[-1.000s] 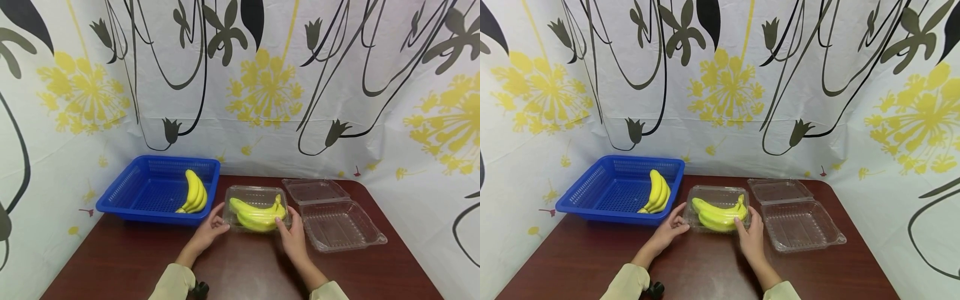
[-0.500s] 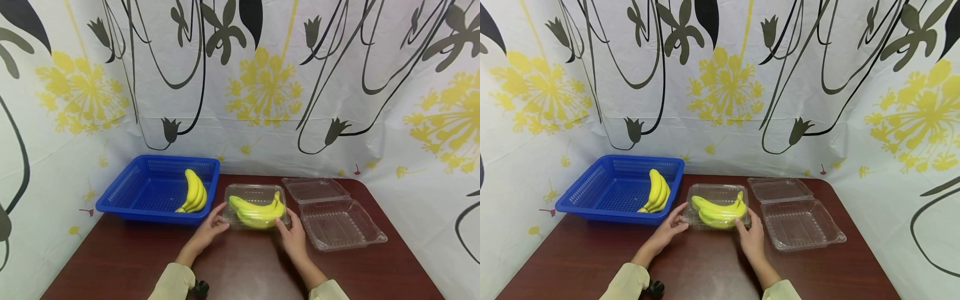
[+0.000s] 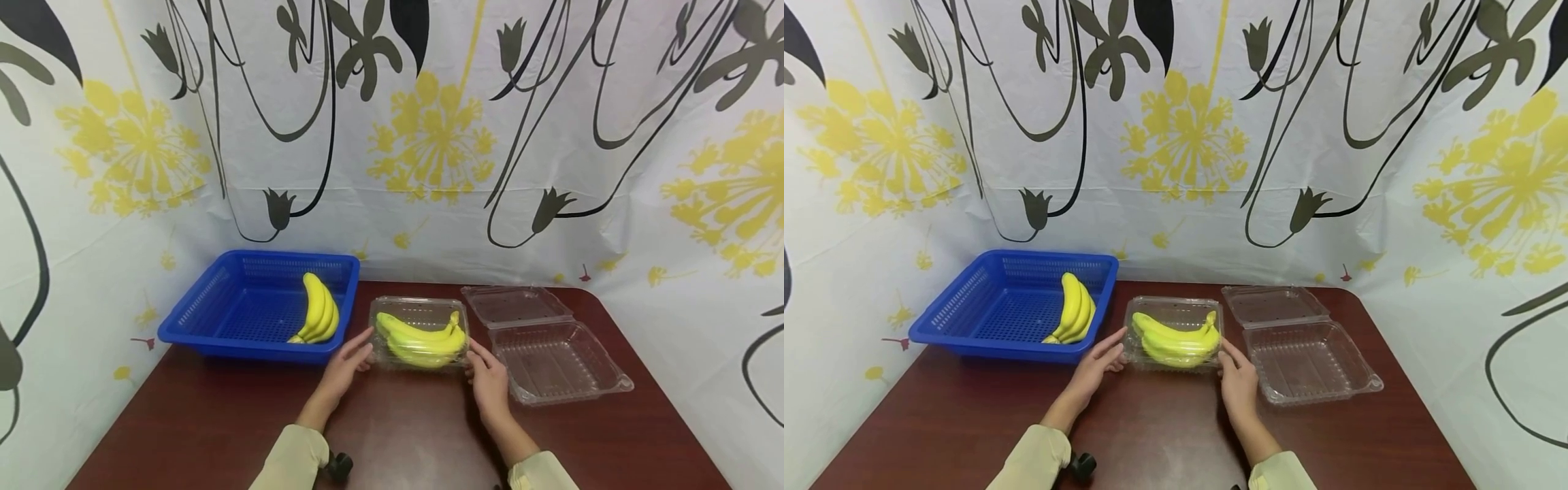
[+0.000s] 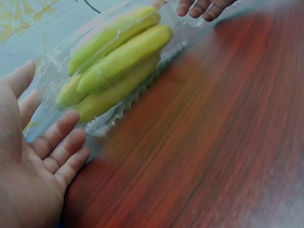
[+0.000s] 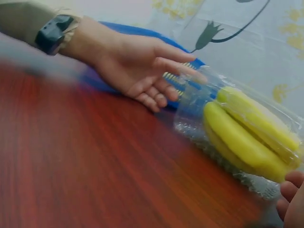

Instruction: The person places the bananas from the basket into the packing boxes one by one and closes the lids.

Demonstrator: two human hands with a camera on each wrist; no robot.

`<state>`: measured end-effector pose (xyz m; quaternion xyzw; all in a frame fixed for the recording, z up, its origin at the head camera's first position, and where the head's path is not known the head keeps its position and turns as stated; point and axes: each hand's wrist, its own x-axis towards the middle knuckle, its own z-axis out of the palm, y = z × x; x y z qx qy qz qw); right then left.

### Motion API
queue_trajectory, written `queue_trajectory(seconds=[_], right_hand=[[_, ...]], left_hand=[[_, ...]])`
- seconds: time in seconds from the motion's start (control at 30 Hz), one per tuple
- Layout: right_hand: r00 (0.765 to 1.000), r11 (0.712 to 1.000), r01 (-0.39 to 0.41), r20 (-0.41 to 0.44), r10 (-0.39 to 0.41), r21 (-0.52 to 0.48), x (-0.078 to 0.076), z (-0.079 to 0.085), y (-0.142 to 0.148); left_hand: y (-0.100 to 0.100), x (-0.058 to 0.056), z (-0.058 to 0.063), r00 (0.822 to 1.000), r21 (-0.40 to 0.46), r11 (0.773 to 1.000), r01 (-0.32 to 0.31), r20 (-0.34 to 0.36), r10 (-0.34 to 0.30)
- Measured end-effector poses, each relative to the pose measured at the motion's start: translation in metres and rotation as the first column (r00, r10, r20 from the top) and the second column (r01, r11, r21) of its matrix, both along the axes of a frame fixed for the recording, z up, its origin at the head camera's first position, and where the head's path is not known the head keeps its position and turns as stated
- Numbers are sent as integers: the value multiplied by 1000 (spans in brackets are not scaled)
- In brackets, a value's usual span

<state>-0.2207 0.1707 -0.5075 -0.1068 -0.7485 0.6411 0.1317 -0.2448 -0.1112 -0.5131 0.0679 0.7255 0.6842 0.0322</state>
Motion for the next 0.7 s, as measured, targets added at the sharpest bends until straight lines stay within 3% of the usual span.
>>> queue_trajectory(seconds=[0.23, 0.7], right_hand=[[998, 989, -17, 64, 27, -144, -8, 8, 3], [996, 980, -43, 69, 57, -192, -7, 11, 1]], left_hand=[[5, -4, -3, 997, 6, 998, -65, 37, 64], [5, -4, 1, 997, 9, 998, -56, 45, 55]])
